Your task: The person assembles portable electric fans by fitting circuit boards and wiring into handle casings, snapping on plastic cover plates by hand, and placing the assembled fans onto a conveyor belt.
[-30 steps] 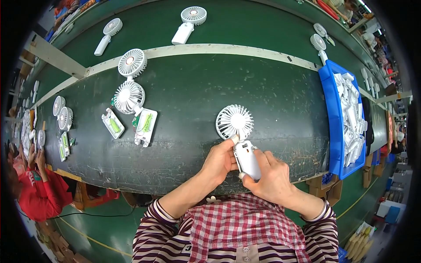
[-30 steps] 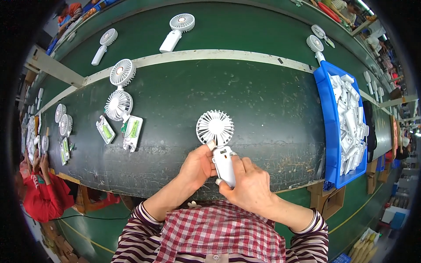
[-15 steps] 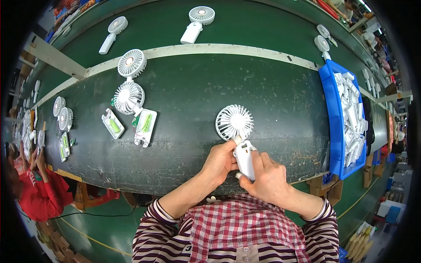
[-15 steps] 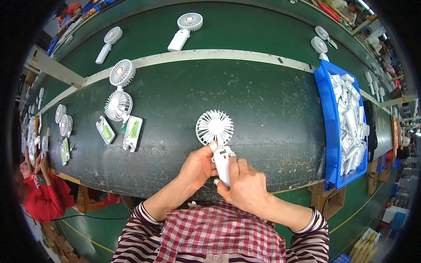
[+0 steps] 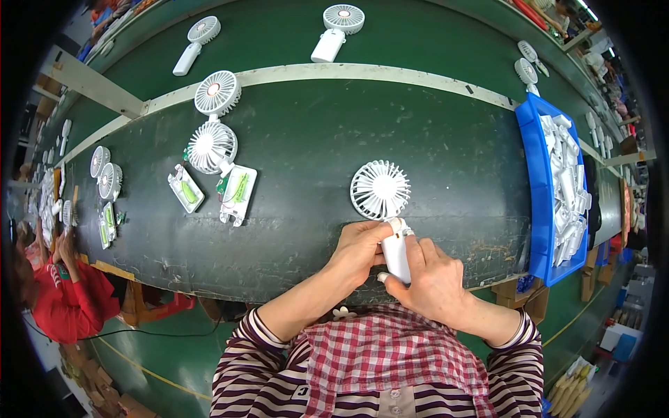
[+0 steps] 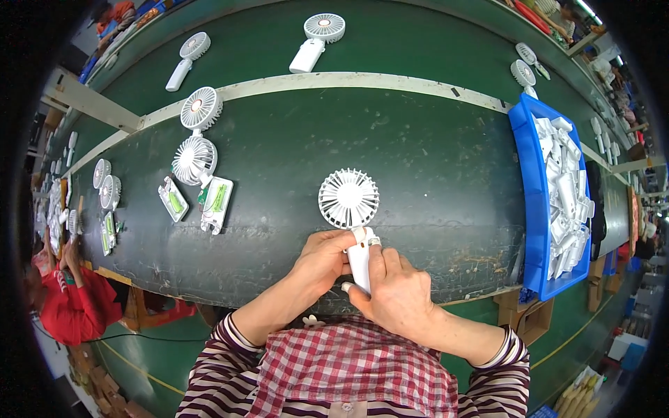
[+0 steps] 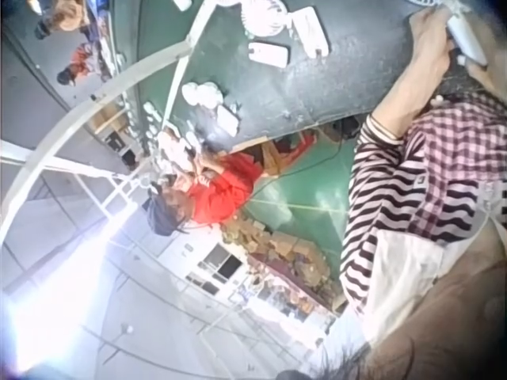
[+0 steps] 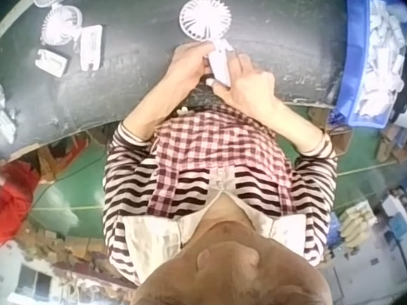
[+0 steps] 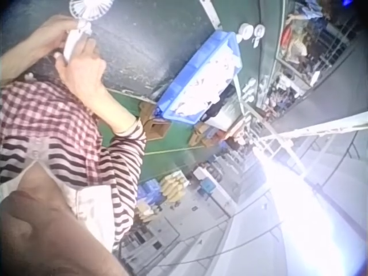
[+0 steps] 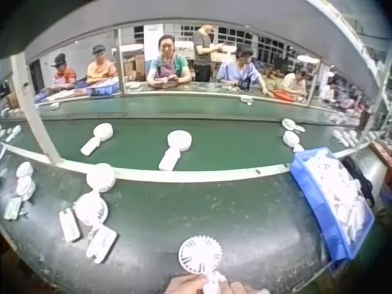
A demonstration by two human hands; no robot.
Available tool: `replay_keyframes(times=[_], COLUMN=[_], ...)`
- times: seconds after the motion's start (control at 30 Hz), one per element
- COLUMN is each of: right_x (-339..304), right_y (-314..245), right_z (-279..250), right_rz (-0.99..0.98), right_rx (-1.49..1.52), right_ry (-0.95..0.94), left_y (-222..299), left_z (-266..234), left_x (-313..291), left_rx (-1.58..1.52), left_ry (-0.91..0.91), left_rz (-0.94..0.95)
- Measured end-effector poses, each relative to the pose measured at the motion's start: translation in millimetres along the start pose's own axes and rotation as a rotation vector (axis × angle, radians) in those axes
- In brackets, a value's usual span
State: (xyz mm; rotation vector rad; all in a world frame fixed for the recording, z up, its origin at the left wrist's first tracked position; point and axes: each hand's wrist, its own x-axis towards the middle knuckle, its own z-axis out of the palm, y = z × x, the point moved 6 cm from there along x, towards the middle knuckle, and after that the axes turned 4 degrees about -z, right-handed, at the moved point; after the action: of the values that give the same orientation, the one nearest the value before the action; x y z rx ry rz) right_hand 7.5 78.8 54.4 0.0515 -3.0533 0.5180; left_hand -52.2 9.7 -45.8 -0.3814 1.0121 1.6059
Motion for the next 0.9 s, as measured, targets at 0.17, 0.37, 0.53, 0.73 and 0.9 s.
replay_keyframes(times=[0.17,0.37,0.53,0.73,0.9], right_x=[0.0,-7.6,-7.0,-5.0,-6.4], right_y=[0.7,33.5,46.0,43.2,45.0], right_z=[-4.4,2.2,42.1,42.7,42.7], right_rz=[0.0,0.265,0.491,0.486,0.465], right_rx=[0.013,0.288,1.084,1.096,1.058], right_ry=[0.008,-0.023,-0.152,-0.179,-0.161], left_y=[-0.1,2.8,10.0,15.4,14.3], left_z=[-1.7,-1.9,1.8,9.8,9.7], left_x=[1.8,-1.4,-4.6,-11.8,-9.9], left_rx=[0.009,-0.031,-0.051,-0.046,-0.038], left_ry=[-0.012,-0.048,-0.153,-0.179,-0.181], left_rz=[0.01,0.073,0.195,0.232,0.25])
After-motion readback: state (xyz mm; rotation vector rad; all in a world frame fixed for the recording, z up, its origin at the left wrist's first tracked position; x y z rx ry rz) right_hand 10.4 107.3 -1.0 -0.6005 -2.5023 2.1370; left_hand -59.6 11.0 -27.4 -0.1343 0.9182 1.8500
